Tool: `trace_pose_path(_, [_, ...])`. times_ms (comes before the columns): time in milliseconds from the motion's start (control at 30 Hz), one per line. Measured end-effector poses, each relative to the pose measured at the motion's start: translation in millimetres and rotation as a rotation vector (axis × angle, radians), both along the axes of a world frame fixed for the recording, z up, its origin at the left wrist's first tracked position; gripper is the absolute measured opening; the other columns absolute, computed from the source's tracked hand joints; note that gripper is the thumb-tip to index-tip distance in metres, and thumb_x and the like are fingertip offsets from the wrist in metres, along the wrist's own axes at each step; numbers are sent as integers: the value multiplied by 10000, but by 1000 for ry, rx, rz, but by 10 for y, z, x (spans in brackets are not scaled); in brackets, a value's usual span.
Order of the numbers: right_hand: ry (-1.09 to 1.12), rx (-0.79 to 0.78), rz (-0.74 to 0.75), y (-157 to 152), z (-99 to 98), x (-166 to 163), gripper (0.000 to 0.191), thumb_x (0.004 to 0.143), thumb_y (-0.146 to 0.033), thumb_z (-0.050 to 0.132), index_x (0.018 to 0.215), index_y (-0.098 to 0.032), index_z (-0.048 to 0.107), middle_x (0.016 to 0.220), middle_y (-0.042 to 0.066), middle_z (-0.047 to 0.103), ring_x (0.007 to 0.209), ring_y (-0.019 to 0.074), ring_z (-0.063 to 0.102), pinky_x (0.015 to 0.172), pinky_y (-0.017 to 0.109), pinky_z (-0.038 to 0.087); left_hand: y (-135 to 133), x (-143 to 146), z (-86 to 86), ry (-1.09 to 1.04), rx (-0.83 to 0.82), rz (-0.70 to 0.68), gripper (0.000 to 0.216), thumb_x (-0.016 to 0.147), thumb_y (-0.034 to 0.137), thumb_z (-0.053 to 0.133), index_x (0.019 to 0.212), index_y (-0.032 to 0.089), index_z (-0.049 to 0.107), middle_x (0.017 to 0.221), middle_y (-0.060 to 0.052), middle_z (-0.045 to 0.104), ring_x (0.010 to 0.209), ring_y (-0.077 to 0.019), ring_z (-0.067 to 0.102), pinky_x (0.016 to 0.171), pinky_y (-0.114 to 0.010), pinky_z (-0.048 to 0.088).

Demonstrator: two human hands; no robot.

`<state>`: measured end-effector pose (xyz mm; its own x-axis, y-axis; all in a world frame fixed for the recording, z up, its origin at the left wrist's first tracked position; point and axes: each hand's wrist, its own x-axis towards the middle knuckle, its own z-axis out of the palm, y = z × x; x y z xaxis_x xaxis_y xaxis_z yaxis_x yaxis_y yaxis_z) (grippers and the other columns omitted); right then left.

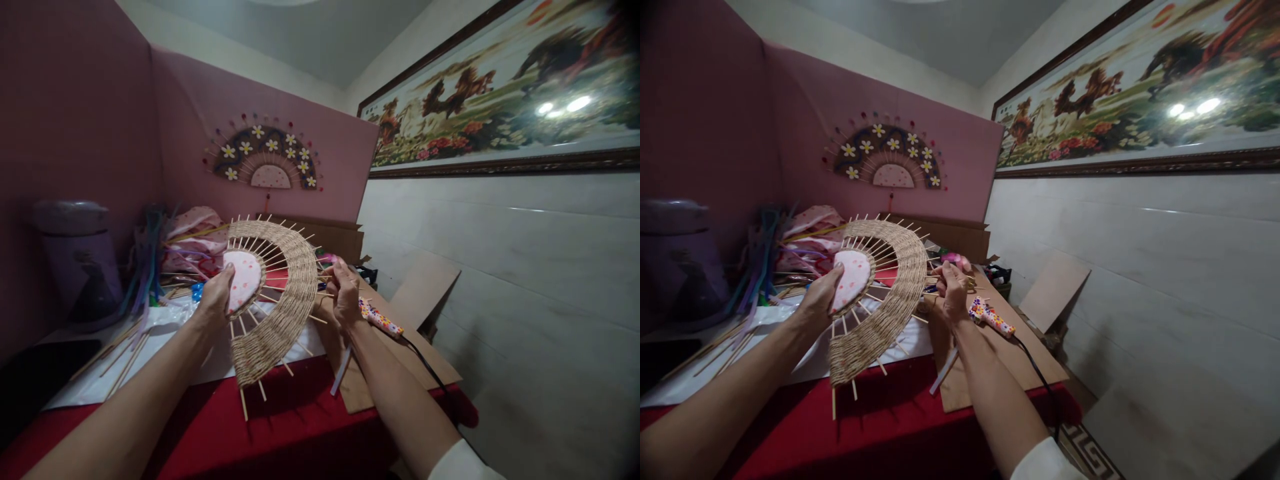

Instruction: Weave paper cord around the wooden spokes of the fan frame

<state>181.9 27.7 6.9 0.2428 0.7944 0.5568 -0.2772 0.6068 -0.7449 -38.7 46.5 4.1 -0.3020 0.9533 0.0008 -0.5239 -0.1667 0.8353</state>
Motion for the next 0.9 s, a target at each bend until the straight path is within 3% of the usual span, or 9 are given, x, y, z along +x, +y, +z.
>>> trace_pose_path(200, [-55, 10, -34, 0, -38, -15, 339, 778, -454, 544, 648, -151, 622, 436, -63, 330, 392, 43, 187, 379, 211, 121, -49, 25, 32, -37, 14, -8, 159, 803, 192, 517, 730, 85, 609, 553, -40, 629, 386, -109, 548, 370, -196, 446])
trace_pose_path(467, [-98, 12, -88, -11, -42, 0, 426, 788, -496, 505, 612, -139, 657, 395, -66, 274, 374, 42, 187, 384, 221, 109, -41, 4, 31, -22, 68, -87, 70, 715, 149, 602, 738, 82, 597, 550, -30, 627, 393, -110, 549, 378, -198, 453])
trace_pose_path(733, [-47, 11, -160, 18, -38, 1, 436, 746, -525, 543, 598, -136, 670, 405, -41, 389, 368, 39, 217, 384, 228, 118, -56, -18, 49, 51, 133, -32, 146, 633, 178, 664, 724, 107, 574, 534, -6, 612, 381, -100, 532, 355, -178, 425])
trace_pose_path(900, [-127, 51, -311, 27, -58, 15, 451, 756, -533, 522, 565, -147, 656, 418, -31, 426, 403, 61, 317, 424, 232, 236, -102, 16, 94, 18, 141, 2, 85, 671, 136, 615, 741, 105, 580, 518, 2, 605, 387, -98, 537, 388, -186, 457])
